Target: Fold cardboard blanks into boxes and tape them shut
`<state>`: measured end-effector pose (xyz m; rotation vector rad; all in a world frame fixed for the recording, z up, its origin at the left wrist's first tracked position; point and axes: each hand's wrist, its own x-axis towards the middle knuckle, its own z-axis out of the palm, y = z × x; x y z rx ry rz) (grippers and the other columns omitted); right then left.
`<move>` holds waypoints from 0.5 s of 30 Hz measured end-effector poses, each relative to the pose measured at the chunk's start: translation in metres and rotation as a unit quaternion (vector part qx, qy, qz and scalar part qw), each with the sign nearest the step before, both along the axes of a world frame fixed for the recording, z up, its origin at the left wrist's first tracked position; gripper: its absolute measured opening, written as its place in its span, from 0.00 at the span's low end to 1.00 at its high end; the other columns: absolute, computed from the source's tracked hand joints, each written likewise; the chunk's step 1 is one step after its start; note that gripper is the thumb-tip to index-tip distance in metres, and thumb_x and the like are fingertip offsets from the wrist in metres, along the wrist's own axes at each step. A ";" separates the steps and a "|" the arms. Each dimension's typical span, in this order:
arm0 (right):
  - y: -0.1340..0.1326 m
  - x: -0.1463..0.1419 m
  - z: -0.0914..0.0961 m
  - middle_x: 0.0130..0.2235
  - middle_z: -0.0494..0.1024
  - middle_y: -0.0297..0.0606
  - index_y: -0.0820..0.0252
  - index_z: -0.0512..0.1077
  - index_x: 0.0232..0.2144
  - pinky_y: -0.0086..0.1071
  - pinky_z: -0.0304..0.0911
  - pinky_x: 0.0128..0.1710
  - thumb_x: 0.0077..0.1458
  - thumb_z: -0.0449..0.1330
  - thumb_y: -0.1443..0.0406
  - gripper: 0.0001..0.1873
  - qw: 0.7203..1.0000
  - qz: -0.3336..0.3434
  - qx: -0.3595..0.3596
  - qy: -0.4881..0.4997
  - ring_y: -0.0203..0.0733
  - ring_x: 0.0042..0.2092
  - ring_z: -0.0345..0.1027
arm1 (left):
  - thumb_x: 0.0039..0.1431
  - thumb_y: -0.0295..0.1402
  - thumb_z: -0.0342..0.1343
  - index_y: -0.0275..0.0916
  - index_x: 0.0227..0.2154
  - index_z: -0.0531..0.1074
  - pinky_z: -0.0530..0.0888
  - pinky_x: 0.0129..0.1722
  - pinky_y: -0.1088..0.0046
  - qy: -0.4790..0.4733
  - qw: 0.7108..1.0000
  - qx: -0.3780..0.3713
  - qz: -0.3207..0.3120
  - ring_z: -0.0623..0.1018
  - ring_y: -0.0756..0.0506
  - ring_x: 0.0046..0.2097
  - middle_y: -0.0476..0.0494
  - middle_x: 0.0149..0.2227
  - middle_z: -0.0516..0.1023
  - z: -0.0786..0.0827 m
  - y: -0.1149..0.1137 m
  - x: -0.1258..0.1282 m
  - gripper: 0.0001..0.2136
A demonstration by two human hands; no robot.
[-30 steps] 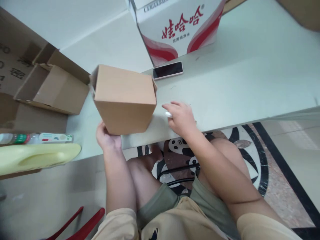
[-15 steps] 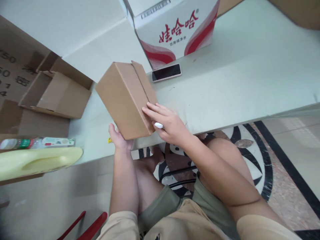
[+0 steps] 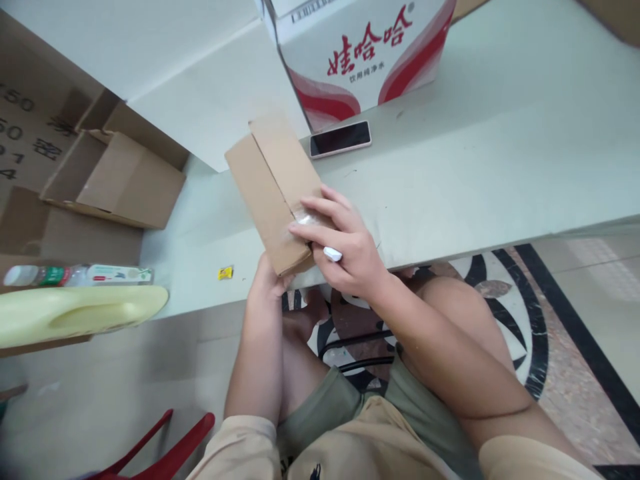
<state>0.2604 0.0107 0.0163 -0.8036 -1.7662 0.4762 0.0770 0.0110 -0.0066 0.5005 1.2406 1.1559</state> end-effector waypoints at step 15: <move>0.015 -0.007 -0.018 0.55 0.78 0.41 0.51 0.79 0.49 0.55 0.55 0.71 0.63 0.54 0.62 0.18 0.998 0.054 -0.006 -0.027 0.47 0.61 0.69 | 0.68 0.48 0.46 0.45 0.54 0.73 0.59 0.70 0.53 0.483 0.725 0.489 0.040 0.66 0.40 0.68 0.41 0.59 0.74 -0.007 -0.016 -0.009 0.21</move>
